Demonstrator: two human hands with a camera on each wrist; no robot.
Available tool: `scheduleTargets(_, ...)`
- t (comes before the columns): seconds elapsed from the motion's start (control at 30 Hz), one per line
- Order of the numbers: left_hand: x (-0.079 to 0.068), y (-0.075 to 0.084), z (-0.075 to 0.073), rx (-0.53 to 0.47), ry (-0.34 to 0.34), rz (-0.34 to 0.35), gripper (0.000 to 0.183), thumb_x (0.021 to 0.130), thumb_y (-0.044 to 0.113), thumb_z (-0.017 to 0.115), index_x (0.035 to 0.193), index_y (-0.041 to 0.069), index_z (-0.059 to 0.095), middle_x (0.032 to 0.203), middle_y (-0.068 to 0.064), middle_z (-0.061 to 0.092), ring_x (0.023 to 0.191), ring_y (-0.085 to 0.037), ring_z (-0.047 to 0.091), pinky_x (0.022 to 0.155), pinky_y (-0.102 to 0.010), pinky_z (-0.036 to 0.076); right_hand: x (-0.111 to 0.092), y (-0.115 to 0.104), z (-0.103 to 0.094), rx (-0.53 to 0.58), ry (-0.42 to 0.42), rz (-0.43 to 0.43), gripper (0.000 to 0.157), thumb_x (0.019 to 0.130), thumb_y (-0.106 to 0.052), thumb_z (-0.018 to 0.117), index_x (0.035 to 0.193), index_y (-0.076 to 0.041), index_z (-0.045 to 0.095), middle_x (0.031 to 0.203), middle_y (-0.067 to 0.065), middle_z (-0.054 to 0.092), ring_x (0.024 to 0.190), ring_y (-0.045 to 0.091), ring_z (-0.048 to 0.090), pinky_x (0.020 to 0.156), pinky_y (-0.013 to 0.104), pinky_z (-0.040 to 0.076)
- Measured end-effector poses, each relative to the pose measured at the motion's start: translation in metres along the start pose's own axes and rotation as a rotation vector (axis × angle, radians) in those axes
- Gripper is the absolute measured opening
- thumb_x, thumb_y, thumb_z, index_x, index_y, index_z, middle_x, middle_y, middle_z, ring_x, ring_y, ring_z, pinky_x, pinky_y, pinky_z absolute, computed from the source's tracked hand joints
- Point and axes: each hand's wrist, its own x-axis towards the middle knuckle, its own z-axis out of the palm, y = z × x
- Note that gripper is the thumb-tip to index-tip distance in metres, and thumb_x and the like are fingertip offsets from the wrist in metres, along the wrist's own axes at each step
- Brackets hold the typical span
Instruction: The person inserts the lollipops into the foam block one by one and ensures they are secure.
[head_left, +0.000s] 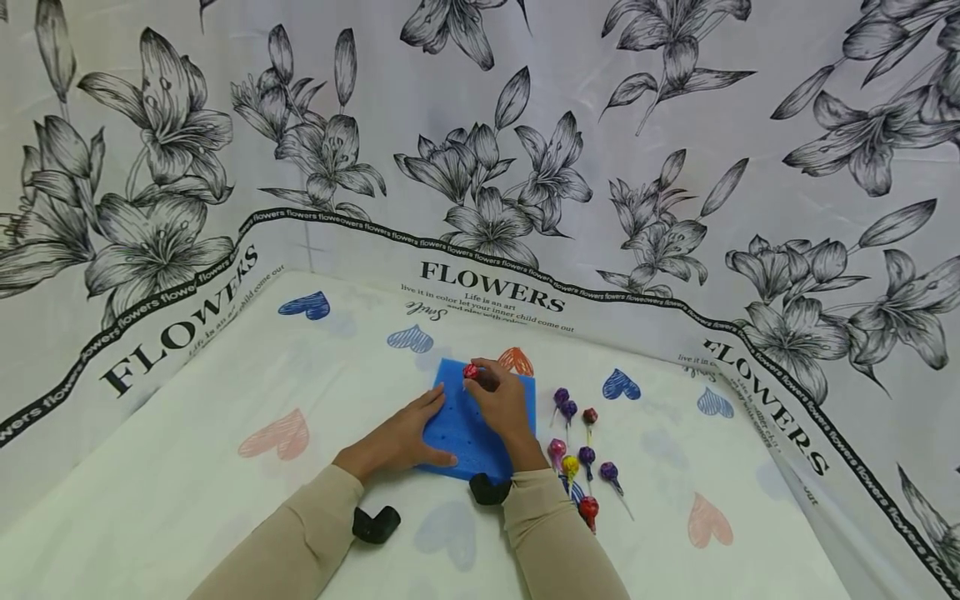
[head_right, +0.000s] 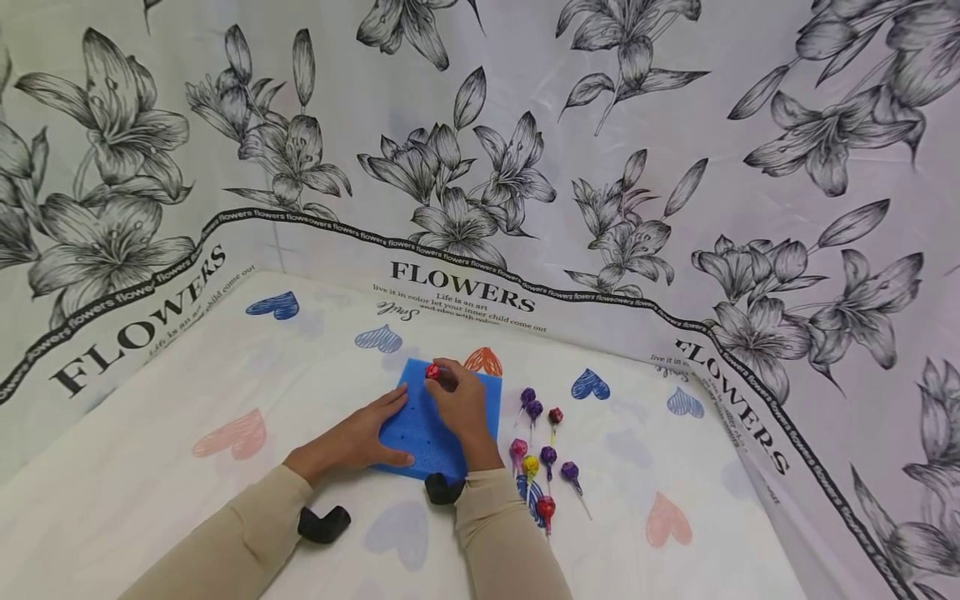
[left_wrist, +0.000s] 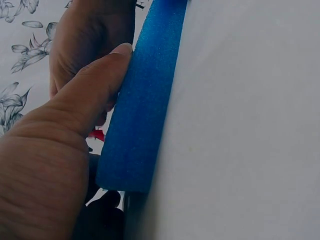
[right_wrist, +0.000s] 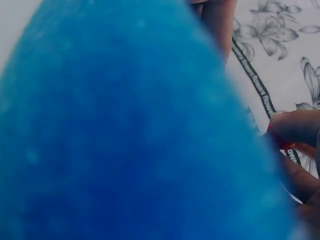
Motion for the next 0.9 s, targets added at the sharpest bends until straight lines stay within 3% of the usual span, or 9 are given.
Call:
scheduleTargets(0.57,0.002,0.001,-0.002,-0.001,-0.007,0.006,0.11,0.072,0.057,0.078,0.152,0.005,0.026,0.16,-0.004,0.012,0.144,-0.029,0.013,0.112,-0.048,0.021,0.001,-0.003,-0.005,-0.038,-0.032,0.01,0.044,0.087,-0.016,0.074,0.129,-0.015,0.061,0.101,0.006,0.071,0.09,0.02,0.067,0.078,0.04,0.055)
scheduleTargets(0.9,0.002,0.002,-0.001,-0.01,-0.013,-0.016,0.109,0.071,0.057,0.079,0.153,0.007,0.027,0.16,-0.004,0.012,0.144,-0.03,0.013,0.111,-0.05,0.023,0.003,-0.023,-0.035,0.016,-0.044,0.025,0.05,0.086,-0.018,0.074,0.134,-0.016,0.058,0.111,0.01,0.068,0.1,0.027,0.064,0.081,0.043,0.053)
